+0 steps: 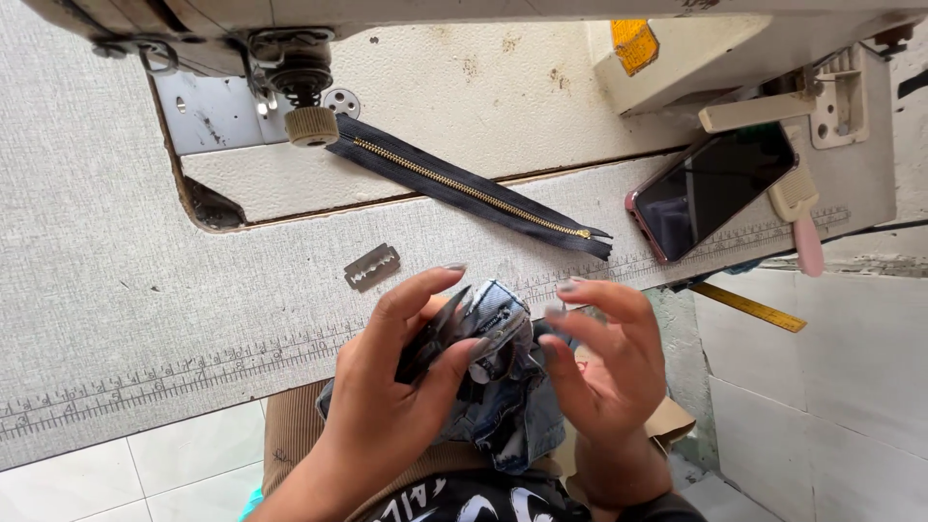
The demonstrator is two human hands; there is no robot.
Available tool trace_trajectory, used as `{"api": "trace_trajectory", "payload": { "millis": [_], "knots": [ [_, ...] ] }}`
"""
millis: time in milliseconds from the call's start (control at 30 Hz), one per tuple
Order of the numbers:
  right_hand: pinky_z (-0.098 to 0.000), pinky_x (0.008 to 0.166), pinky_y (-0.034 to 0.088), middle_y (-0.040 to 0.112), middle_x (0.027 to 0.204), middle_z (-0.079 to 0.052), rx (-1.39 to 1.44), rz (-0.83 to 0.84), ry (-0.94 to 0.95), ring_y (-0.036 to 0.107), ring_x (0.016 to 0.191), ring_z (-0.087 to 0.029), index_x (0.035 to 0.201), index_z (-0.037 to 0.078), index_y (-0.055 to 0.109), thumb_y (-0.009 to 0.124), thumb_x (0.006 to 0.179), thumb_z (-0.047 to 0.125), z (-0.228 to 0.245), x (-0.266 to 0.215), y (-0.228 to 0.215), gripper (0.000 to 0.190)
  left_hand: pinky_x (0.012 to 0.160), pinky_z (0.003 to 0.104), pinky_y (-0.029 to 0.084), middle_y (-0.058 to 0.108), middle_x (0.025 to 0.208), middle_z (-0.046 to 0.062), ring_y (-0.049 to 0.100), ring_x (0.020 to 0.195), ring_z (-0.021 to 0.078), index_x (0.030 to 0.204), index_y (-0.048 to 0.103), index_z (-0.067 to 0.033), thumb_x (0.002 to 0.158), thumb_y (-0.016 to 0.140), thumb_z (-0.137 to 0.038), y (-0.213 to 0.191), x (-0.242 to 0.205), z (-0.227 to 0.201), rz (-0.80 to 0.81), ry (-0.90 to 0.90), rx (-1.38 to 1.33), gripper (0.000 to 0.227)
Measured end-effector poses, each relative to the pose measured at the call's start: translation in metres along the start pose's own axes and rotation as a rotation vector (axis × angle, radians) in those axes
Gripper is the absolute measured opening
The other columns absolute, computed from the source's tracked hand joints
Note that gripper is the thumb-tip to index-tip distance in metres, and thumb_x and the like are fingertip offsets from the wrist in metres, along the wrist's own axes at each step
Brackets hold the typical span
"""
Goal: Unpicking seams and removing threads from a denim garment piece using hands and a razor blade at a sewing workstation.
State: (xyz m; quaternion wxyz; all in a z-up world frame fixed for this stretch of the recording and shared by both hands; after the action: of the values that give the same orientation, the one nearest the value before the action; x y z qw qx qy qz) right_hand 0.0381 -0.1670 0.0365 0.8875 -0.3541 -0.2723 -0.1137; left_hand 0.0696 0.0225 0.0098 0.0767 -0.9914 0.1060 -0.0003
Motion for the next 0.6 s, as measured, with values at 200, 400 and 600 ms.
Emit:
{"api": "trace_trajectory", "payload": {
  "millis": [200,400,600],
  "knots": [
    [-0.03,0.085,0.049,0.064,0.098,-0.008,0.672,0.375,0.549,0.059,0.093,-0.019,0.098,0.002,0.066,0.07,0.091,0.017,-0.017,-0.018,0.019,0.017,0.071,0.023,0.054,0.069,0.113,0.006,0.065,0.083,0.0123,0.13,0.059,-0.0095,0.096,0.072,-0.014,0.0,-0.001,-0.009,-0.2,0.223,0.201,0.037],
    [-0.0291,0.076,0.046,0.061,0.087,-0.005,0.493,0.224,0.504,0.056,0.082,-0.017,0.088,0.006,0.061,0.062,0.097,0.027,-0.009,-0.014,0.025,0.023,0.065,0.037,0.057,0.062,0.114,0.017,0.072,0.086,0.0291,0.119,0.063,0.0016,0.097,0.064,-0.011,0.01,-0.016,-0.013,-0.012,0.574,0.424,0.026],
    [-0.0329,0.074,0.048,0.061,0.085,-0.008,0.352,0.259,0.352,0.058,0.078,-0.021,0.089,0.004,0.06,0.06,0.093,0.027,-0.002,-0.01,0.023,0.023,0.054,0.036,0.049,0.066,0.11,0.018,0.071,0.08,0.027,0.116,0.064,0.0052,0.104,0.056,-0.017,0.01,-0.018,-0.024,-0.027,0.682,0.562,0.026]
  ]
}}
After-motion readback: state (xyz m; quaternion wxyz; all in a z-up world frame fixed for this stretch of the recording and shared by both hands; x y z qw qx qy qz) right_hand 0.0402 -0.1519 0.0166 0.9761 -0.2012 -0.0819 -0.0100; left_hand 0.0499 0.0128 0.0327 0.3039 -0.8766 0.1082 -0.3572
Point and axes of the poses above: each hand's wrist, its own x-axis towards the middle knuckle, its own y-axis out of the palm, z = x × y, the point moved 5 cm from there along x, towards the middle knuckle
